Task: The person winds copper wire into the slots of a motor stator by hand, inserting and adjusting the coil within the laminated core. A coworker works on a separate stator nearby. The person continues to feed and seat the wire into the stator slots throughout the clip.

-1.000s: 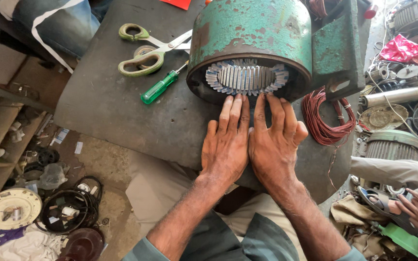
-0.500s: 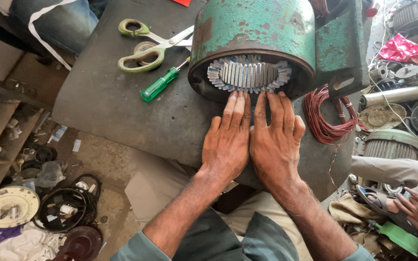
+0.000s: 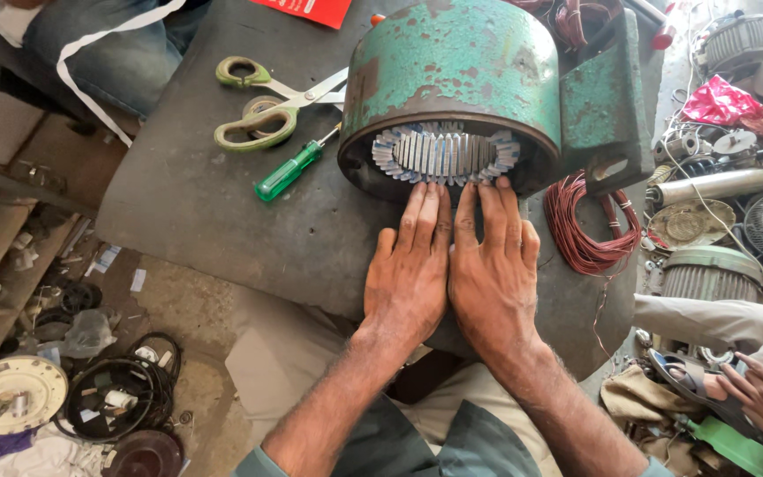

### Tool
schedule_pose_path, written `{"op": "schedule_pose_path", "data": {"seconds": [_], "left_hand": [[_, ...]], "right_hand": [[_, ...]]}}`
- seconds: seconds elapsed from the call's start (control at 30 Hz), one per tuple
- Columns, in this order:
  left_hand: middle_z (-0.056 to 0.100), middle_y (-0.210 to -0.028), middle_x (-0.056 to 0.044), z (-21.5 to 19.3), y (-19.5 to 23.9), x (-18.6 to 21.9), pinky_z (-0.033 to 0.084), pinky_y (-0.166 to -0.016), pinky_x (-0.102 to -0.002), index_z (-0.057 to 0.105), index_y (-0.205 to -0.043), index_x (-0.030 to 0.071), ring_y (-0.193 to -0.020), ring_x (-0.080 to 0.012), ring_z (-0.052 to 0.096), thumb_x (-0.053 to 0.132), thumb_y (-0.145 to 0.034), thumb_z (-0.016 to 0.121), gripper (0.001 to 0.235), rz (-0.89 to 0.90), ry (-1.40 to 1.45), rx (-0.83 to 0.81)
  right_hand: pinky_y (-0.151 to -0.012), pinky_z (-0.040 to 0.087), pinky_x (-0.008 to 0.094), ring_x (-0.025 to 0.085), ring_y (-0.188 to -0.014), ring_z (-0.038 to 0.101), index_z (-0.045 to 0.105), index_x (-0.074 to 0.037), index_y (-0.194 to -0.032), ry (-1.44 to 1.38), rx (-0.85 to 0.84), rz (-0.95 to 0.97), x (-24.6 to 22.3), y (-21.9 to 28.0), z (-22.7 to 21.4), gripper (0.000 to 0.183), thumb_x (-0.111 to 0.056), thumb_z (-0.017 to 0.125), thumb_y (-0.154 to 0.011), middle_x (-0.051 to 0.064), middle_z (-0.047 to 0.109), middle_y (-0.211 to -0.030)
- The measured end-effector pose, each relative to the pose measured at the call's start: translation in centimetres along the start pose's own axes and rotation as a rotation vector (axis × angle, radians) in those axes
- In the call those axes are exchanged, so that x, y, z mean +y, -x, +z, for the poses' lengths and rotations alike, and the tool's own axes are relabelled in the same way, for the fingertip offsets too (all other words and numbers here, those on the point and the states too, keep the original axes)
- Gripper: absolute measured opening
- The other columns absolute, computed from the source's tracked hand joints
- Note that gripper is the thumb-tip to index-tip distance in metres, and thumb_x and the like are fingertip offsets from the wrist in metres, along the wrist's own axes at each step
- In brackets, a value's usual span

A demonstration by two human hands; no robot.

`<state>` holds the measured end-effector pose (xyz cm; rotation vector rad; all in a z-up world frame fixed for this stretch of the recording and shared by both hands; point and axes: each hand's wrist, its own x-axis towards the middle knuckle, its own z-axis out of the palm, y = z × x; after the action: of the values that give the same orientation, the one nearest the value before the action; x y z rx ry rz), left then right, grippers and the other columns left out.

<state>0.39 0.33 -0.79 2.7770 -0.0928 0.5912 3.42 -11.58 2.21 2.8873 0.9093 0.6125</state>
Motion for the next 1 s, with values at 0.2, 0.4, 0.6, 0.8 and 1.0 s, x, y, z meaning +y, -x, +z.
{"op": "schedule_pose_path", "data": {"seconds": [0.2, 0.4, 0.6, 0.8, 1.0], "left_hand": [[0.038, -0.16, -0.016, -0.17, -0.04, 0.01, 0.042, -0.1, -0.038, 0.038, -0.155, -0.004, -0.153, -0.0255, 0.029, 0.018, -0.095, 0.049, 0.065, -0.001, 0.006, 0.012], [0.037, -0.159, -0.017, -0.33, -0.09, 0.02, 0.042, -0.099, -0.039, 0.037, -0.155, -0.006, -0.152, -0.0266, 0.029, 0.016, -0.093, 0.048, 0.066, 0.008, 0.01, 0.005], [0.035, -0.16, -0.02, -0.55, -0.3, -0.05, 0.041, -0.097, -0.039, 0.036, -0.154, -0.007, -0.152, -0.029, 0.029, 0.017, -0.091, 0.049, 0.068, 0.02, 0.05, 0.004], [0.036, -0.16, -0.019, -0.19, -0.32, 0.01, 0.041, -0.096, -0.039, 0.038, -0.154, -0.004, -0.151, -0.0286, 0.029, 0.018, -0.09, 0.05, 0.068, 0.017, 0.009, -0.007], [0.035, -0.161, -0.02, -0.37, -0.3, -0.1, 0.041, -0.096, -0.039, 0.037, -0.153, -0.006, -0.151, -0.0302, 0.029, 0.017, -0.089, 0.049, 0.069, 0.028, 0.007, -0.017]], "right_hand": [[-0.116, 0.033, 0.049, 0.038, -0.15, 0.032, 0.047, 0.007, -0.149, -0.093, 0.021, 0.009, -0.06, -0.31, -0.19, 0.055, -0.014, 0.054, -0.098, 0.023, 0.042, -0.151], [-0.116, 0.036, 0.048, 0.041, -0.15, 0.032, 0.044, 0.008, -0.148, -0.11, 0.003, 0.005, -0.14, -0.49, -0.6, 0.058, -0.008, 0.051, -0.093, 0.025, 0.041, -0.15], [-0.117, 0.038, 0.047, 0.043, -0.148, 0.033, 0.043, 0.011, -0.146, -0.159, 0.016, 0.003, -0.13, -0.92, -0.87, 0.06, -0.006, 0.051, -0.089, 0.029, 0.041, -0.149], [-0.115, 0.04, 0.046, 0.045, -0.148, 0.032, 0.042, 0.013, -0.145, -0.173, 0.028, -0.004, -0.06, -0.85, -0.6, 0.06, -0.005, 0.05, -0.088, 0.031, 0.041, -0.148], [-0.114, 0.041, 0.045, 0.043, -0.148, 0.033, 0.042, 0.011, -0.145, -0.136, 0.021, 0.001, -0.04, -1.0, -0.39, 0.061, -0.006, 0.05, -0.087, 0.03, 0.042, -0.148]]}}
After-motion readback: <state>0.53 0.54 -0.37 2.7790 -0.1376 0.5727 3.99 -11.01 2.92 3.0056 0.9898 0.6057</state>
